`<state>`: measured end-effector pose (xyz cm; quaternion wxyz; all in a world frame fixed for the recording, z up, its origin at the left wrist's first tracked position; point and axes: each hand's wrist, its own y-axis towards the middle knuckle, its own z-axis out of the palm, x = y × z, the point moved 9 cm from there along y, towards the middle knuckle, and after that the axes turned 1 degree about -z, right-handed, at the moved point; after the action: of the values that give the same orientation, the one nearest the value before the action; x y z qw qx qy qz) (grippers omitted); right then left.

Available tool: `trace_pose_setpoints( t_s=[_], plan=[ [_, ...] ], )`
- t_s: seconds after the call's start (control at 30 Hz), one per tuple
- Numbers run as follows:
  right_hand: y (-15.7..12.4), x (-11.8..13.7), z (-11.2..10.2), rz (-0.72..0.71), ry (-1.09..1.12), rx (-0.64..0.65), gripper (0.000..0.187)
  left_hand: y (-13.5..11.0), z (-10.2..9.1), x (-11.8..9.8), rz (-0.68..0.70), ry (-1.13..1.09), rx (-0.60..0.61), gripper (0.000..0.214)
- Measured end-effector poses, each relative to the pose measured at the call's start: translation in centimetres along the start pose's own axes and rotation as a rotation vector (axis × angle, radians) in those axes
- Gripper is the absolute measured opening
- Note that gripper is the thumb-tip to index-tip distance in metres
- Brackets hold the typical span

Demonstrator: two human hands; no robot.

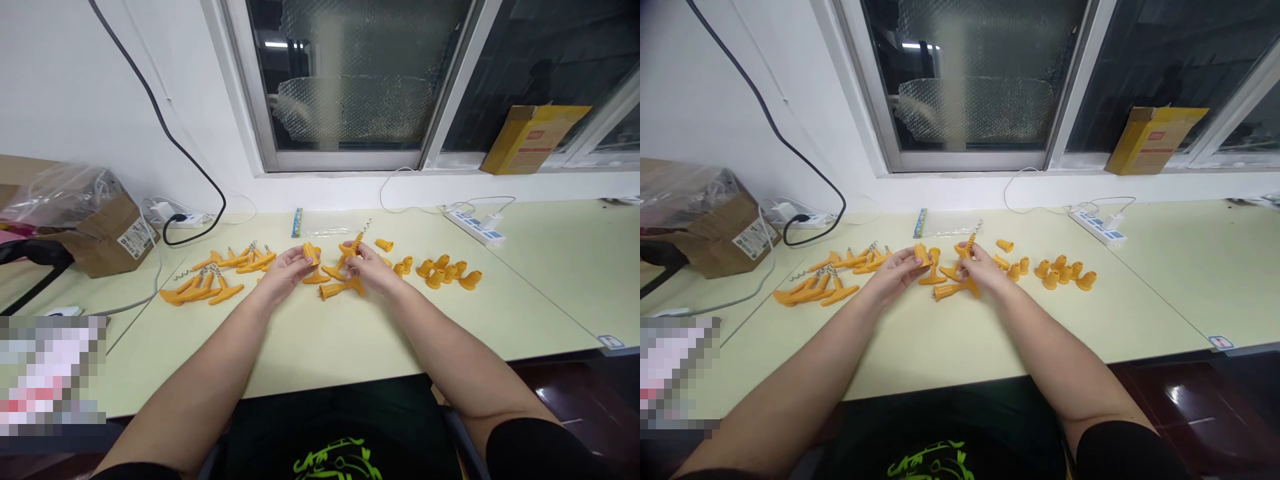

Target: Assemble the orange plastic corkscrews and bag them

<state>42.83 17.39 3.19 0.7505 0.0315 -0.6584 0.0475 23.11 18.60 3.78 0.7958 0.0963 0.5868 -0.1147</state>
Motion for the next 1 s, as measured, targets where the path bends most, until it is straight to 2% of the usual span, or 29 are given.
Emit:
trace_pose_setpoints(
  t_s=[0.1, 0.17, 0.3, 0.37, 0.43, 0.5, 0.63, 0.73, 0.83, 1.0],
  plan=[
    [-0.5, 0.1, 1.7, -0.071, -0.179, 0.100, 0.047, -0.5, 1.3, -0.2, 0.028, 0.049, 0.082, 0.043],
    [-0.9, 0.7, 2.5, -0.147, -0.191, 0.113, 0.049, -0.9, 2.1, -0.3, 0.046, 0.087, 0.119, 0.044],
    [-1.4, 1.1, 3.4, -0.233, -0.201, 0.154, 0.033, -1.7, 3.7, 0.2, 0.006, 0.114, 0.245, 0.042],
    [-1.5, 1.2, 3.8, -0.267, -0.255, 0.205, 0.025, -1.7, 3.9, 0.5, -0.015, 0.117, 0.264, 0.043],
    [-1.7, 1.6, 4.1, -0.321, -0.300, 0.253, 0.021, -1.4, 3.5, 0.5, 0.012, 0.129, 0.236, 0.041],
    [-2.0, 2.0, 4.4, -0.357, -0.294, 0.300, 0.023, -1.2, 3.0, -0.2, 0.109, 0.162, 0.180, 0.037],
    [-2.7, 2.4, 5.3, -0.303, -0.174, 0.423, 0.042, -1.5, 2.5, -2.0, 0.324, 0.332, 0.068, 0.035],
    [-3.2, 2.8, 5.7, -0.289, -0.145, 0.461, 0.046, -2.2, 2.8, -3.1, 0.438, 0.482, 0.031, 0.033],
    [-3.2, 2.8, 5.6, -0.282, -0.160, 0.461, 0.046, -2.5, 2.8, -3.6, 0.500, 0.564, 0.015, 0.031],
    [-2.3, 3.0, 3.8, -0.303, -0.269, 0.353, 0.039, -1.9, 1.3, -4.5, 0.504, 0.550, -0.059, 0.034]
  ],
)
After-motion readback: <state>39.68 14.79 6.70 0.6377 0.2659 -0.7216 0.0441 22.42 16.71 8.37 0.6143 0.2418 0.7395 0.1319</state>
